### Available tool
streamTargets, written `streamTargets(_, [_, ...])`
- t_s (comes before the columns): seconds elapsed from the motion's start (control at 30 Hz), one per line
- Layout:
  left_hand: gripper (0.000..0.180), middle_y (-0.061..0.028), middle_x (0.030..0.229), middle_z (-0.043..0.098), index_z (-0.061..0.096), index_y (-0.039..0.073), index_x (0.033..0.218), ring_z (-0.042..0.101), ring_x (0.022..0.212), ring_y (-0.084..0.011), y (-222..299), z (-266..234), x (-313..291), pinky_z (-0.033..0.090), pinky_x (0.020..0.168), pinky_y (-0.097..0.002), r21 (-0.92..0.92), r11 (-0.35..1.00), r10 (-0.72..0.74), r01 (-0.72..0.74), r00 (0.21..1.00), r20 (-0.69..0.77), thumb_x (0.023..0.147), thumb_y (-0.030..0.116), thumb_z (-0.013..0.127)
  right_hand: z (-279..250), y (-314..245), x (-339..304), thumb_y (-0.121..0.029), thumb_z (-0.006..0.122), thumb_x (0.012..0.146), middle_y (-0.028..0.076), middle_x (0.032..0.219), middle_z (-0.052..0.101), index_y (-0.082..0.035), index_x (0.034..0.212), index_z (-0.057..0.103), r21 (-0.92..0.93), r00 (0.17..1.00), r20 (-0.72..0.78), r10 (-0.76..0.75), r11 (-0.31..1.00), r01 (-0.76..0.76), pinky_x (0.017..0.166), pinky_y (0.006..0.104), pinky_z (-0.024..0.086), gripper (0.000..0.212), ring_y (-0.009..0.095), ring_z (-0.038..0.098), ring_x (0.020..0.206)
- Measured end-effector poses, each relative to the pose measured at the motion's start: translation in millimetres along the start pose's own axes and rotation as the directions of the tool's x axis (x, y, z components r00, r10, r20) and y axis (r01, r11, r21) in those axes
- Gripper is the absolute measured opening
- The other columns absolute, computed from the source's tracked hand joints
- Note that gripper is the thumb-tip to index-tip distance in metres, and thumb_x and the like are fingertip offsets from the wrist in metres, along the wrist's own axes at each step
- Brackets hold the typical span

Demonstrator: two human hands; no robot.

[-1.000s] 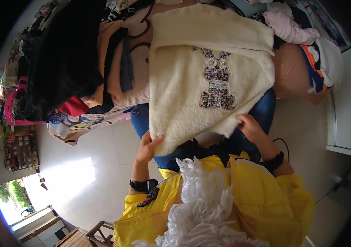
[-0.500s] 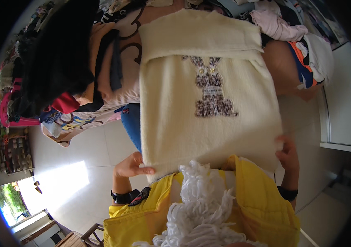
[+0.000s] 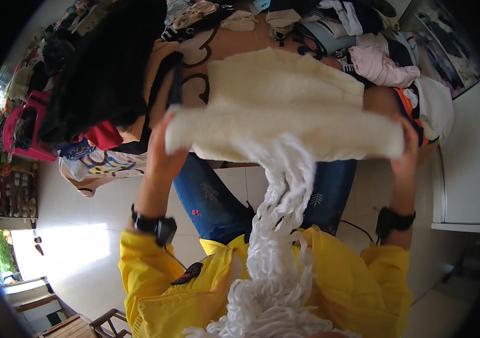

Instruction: The person sits on the floor and folds several garments one by one, including a white buttoned top, a pink quilted vest, a cream sweater with a rabbit design, and a pink shirt. Each item is smoothed, folded, and placed on a growing stack.

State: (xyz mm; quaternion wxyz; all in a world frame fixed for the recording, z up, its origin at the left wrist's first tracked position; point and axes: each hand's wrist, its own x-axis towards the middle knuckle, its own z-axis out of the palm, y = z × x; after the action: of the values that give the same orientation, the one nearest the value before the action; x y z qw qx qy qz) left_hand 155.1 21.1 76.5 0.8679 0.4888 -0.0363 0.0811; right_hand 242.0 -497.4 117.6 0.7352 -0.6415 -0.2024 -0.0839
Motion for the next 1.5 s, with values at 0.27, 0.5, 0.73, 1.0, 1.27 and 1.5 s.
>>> streamTargets(0.27, [0.062,-0.0241,0.129,0.053,0.047,-0.004,0.132,0.050,0.123,-0.0345,-76,36,144,0.038,0.105,-0.0405,0.973,0.211,0.292,-0.099,0.956,0.034,0.089,0.036,0.067,27,136,127,-0.026,0.071,0.083,0.012,0.065,0.063,0.002,0.086,0.065,-0.795,0.974,-0.228,0.018,0.575,-0.197,0.057,0.0362,0.045,0.029,0.023,0.061,0.059])
streamTargets(0.5, [0.043,-0.0183,0.100,0.067,0.064,-0.003,0.106,0.064,0.093,-0.0281,-59,31,138,0.048,0.081,-0.0368,0.901,0.430,0.256,-0.063,0.965,-0.055,0.083,0.032,0.074,13,145,132,-0.032,0.069,0.086,0.016,0.070,0.065,-0.001,0.084,0.065,-0.833,0.973,-0.213,-0.085,0.537,-0.135,0.060,0.0391,0.047,0.032,0.034,0.063,0.064])
streamTargets(0.73, [0.032,-0.0173,0.095,0.069,0.064,-0.001,0.104,0.066,0.089,-0.0307,-54,44,175,0.051,0.079,-0.0403,0.994,0.081,0.377,-0.074,0.925,0.038,0.085,0.023,0.072,1,138,172,-0.031,0.069,0.087,0.015,0.070,0.065,-0.001,0.087,0.065,-0.869,0.973,-0.217,-0.085,0.471,-0.152,0.066,0.0367,0.049,0.030,0.027,0.066,0.069])
streamTargets(1.0, [0.044,-0.0162,0.123,0.059,0.057,0.006,0.123,0.055,0.117,-0.0341,-52,79,111,0.043,0.099,-0.0447,0.876,-0.105,0.508,-0.471,0.732,0.455,0.082,0.013,0.071,-5,136,81,-0.028,0.073,0.088,0.012,0.121,0.061,-0.001,0.131,0.049,-0.468,0.924,-0.372,0.093,0.840,-0.273,0.087,0.0348,0.048,0.057,0.019,0.060,0.102])
streamTargets(1.27, [0.054,-0.0122,0.144,0.048,0.047,0.010,0.139,0.044,0.135,-0.0307,-138,158,77,0.032,0.113,-0.0456,0.801,-0.073,0.234,-0.594,0.770,0.593,0.090,0.024,0.063,10,85,37,-0.027,0.074,0.087,0.011,0.130,0.057,0.001,0.134,0.049,-0.072,0.795,-0.126,0.593,0.794,-0.604,0.101,0.0333,0.042,0.060,0.021,0.055,0.117])
streamTargets(1.5, [0.042,-0.0154,0.137,0.053,0.058,0.008,0.128,0.044,0.134,-0.0321,-109,123,64,0.036,0.109,-0.0442,0.788,0.379,0.320,-0.485,0.868,0.381,0.088,0.018,0.063,59,20,70,-0.027,0.074,0.082,0.014,0.121,0.062,0.001,0.133,0.050,0.082,0.777,-0.079,0.624,0.781,-0.619,0.092,0.0357,0.050,0.063,0.024,0.061,0.109])
